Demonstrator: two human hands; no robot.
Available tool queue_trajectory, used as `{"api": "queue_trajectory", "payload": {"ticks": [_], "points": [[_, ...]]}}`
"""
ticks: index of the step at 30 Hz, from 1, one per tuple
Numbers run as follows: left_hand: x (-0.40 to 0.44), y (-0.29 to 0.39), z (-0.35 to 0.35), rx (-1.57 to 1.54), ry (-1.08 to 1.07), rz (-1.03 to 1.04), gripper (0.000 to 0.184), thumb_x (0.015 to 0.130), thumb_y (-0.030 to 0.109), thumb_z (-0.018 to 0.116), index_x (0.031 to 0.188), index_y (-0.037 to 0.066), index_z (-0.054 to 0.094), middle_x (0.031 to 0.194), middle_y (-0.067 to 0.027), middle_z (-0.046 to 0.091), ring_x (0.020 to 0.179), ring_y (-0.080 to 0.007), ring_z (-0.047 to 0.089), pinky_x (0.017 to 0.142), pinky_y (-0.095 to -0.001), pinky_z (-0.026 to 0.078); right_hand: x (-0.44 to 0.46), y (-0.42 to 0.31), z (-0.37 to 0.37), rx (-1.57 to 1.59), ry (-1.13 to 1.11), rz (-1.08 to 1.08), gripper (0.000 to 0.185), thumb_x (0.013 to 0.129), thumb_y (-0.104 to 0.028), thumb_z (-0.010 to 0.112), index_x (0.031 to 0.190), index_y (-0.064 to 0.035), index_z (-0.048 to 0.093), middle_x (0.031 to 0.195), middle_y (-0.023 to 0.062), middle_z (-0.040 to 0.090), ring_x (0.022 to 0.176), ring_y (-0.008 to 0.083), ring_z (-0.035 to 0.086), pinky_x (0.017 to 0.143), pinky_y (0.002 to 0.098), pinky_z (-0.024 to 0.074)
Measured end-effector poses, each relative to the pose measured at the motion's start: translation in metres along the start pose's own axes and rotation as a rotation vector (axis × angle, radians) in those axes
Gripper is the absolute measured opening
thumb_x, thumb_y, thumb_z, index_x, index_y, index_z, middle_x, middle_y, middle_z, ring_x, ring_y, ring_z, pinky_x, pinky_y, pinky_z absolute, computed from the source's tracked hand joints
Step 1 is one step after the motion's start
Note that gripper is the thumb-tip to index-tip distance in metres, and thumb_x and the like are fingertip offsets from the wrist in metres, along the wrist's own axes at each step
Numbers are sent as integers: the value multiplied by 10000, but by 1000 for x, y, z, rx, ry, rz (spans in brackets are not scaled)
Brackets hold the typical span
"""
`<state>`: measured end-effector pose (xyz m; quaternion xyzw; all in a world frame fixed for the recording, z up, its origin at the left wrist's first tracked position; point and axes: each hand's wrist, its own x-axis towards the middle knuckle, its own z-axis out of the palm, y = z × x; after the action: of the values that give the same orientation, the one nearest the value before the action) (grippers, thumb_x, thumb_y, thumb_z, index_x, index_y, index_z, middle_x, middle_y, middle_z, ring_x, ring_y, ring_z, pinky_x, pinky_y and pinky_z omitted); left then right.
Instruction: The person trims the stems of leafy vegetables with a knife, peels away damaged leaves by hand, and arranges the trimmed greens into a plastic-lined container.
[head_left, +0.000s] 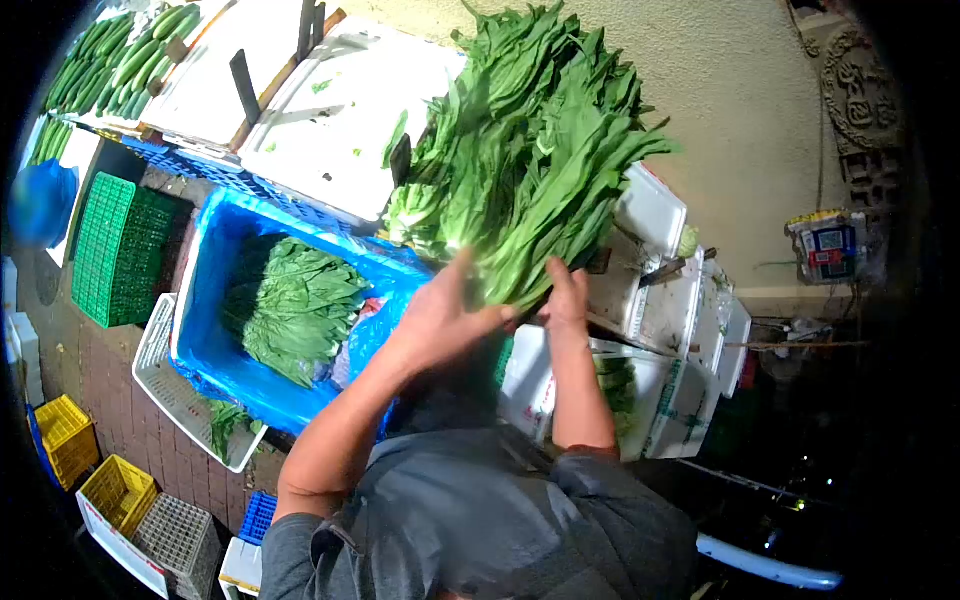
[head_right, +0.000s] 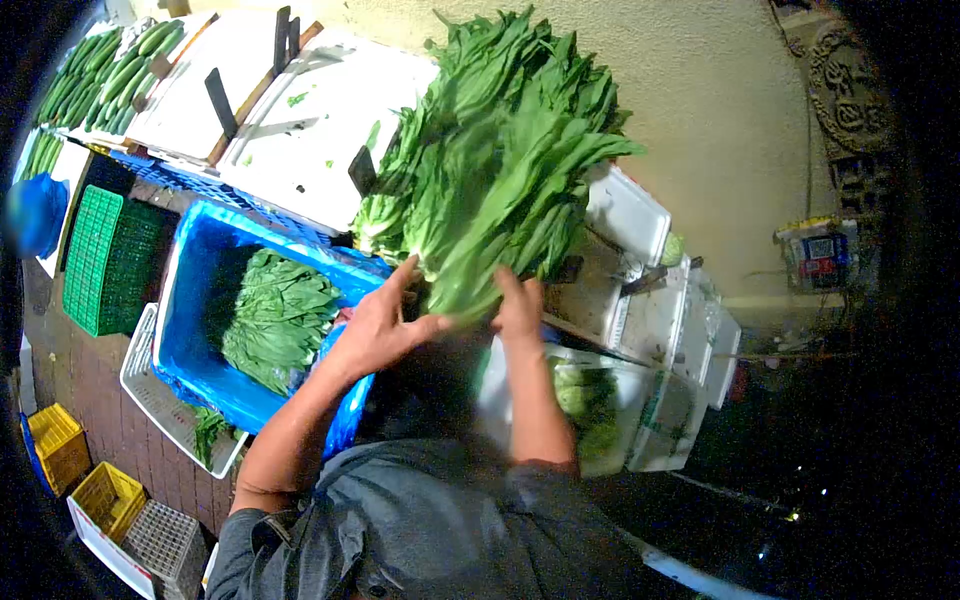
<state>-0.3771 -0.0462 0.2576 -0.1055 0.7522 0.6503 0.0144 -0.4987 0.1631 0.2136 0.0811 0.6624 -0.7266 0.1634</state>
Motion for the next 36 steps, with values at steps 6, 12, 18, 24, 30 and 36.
{"api": "queue_trajectory", "payload": {"ticks": [6, 12, 18, 24, 30, 36], "points": [[-42, -128, 17, -267, -22, -407, 703, 886, 286, 727, 1402, -80, 422, 1283, -264, 589, 1164, -282, 602, 967, -375, 488, 134, 8, -88, -739, 131, 56, 413, 879, -255, 722, 1132, 48, 601, 979, 128, 684, 787, 196, 662, 578, 285, 526], [-154, -283, -5, -68, 291, -601, 606, 850, 295, 738, 1255, -116, 553, 1036, -230, 700, 954, -255, 681, 837, -352, 530, 191, 58, -78, -1153, 62, -6, 469, 827, -323, 753, 997, 89, 604, 654, 134, 612, 477, 234, 577, 477, 365, 464], [-172, -312, -26, -138, 519, -677, 517, 882, 297, 693, 1201, -101, 610, 1120, -230, 685, 1038, -271, 660, 901, -358, 501, 230, 109, -119, -1394, 151, -99, 599, 807, -429, 755, 1043, 107, 626, 807, 210, 679, 610, 279, 655, 545, 398, 527], [-169, -365, -22, -63, 601, -751, 575, 859, 357, 696, 1252, -50, 593, 1135, -248, 677, 1061, -327, 667, 921, -388, 511, 154, 58, -88, -1313, 158, -252, 577, 876, -412, 699, 1157, 79, 584, 995, 216, 668, 912, 295, 657, 750, 393, 515], [-175, -401, 6, 166, 215, -814, 587, 849, 434, 669, 1235, -5, 618, 1156, -268, 654, 1095, -389, 635, 943, -440, 496, 25, 87, 15, -908, -314, 229, 339, 899, -239, 680, 1139, -6, 624, 959, 74, 671, 655, 135, 590, 516, 278, 480], [-163, -400, -67, 155, 591, -787, 585, 843, 412, 697, 1181, -61, 631, 1113, -276, 665, 1050, -392, 655, 911, -436, 512, -45, 193, 119, -1039, -807, 403, 398, 879, -286, 699, 1168, -18, 644, 955, 101, 702, 809, 175, 657, 663, 307, 525]]}}
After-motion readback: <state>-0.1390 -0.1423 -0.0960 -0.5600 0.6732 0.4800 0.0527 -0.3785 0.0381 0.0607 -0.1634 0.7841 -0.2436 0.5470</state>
